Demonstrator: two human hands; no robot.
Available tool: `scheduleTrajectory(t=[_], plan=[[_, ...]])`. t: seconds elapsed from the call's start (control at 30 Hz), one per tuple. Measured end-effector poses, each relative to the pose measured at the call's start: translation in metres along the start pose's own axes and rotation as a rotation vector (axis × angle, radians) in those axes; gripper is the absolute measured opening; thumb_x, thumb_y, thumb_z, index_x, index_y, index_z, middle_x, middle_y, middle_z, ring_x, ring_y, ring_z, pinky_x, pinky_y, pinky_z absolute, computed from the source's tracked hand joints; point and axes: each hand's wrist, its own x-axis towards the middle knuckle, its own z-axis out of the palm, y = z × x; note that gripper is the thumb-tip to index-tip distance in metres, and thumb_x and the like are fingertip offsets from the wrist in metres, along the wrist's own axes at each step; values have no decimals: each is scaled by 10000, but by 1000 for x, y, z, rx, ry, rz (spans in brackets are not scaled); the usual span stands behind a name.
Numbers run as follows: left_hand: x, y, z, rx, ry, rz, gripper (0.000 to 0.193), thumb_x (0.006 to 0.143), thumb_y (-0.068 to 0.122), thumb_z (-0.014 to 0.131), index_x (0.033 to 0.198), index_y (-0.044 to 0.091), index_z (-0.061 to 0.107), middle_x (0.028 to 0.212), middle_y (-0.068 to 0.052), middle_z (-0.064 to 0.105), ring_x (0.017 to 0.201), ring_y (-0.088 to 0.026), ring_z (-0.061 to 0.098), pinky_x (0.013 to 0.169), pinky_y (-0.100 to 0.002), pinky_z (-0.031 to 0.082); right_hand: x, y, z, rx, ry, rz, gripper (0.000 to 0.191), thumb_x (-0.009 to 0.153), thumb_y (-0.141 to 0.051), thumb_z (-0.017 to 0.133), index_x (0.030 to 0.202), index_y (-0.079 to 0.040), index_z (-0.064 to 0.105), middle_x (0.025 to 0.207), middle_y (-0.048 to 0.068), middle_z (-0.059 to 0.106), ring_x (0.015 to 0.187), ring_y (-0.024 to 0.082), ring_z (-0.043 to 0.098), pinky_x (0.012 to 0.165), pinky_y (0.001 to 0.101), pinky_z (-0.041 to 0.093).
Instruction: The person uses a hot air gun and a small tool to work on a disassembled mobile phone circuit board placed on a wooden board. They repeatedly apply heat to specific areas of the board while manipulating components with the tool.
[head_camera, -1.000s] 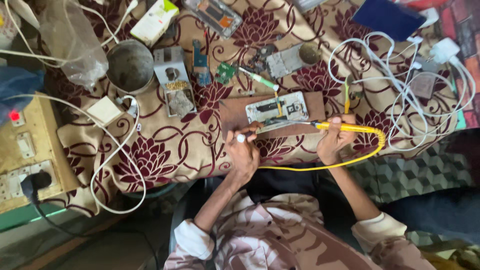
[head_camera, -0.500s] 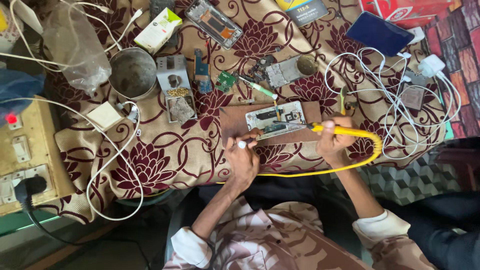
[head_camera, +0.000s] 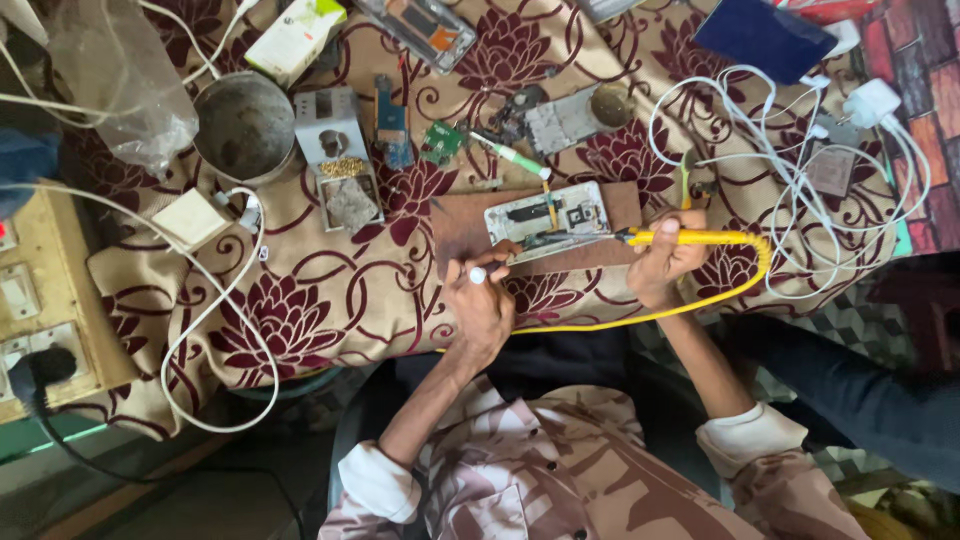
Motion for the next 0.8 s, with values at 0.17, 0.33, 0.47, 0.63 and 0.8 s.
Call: scheduleTrajectory(t=[0.17, 0.33, 0.47, 0.63, 0.8], plan=[[-2, -2, 0, -17, -2, -9, 431, 679, -199, 496, 1039, 38, 478, 1036, -68, 774, 707, -180, 652, 747, -361, 404, 0, -3, -2, 6, -19, 20, 301, 1158, -260, 479, 998, -6, 447, 801, 64, 522, 580, 101, 494, 505, 237, 418], [0, 0, 1, -14, -20, -33, 415, 727, -199, 493, 1066, 40, 483, 1040, -45, 772, 712, -143, 661, 768, -356, 409, 4, -6, 1, -14, -44, 18, 295, 1166, -261, 465, 1009, -11, 453, 806, 64, 515, 594, 112, 512, 566, 261, 442], [2, 3, -2, -46, -34, -19, 397, 717, -174, 503, 1057, 28, 473, 1053, -73, 765, 717, -156, 657, 760, -361, 390, 4, -7, 3, 24, -26, 58, 298, 1172, -269, 458, 1017, -15, 451, 813, 59, 509, 603, 109, 513, 572, 265, 458], [4, 6, -3, -75, -47, -33, 375, 746, -176, 499, 1054, 34, 465, 1085, -85, 766, 750, -132, 688, 780, -357, 394, 3, -6, -3, -45, -36, 54, 306, 1158, -273, 448, 1008, -6, 458, 798, 61, 511, 598, 115, 528, 559, 264, 447], [5, 6, -3, -59, -57, -24, 380, 740, -176, 496, 1060, 27, 472, 1070, -74, 767, 740, -139, 689, 786, -363, 382, 8, -4, -6, -267, -42, -97, 301, 1139, -210, 480, 953, 20, 533, 776, 89, 576, 651, 165, 549, 630, 326, 437]])
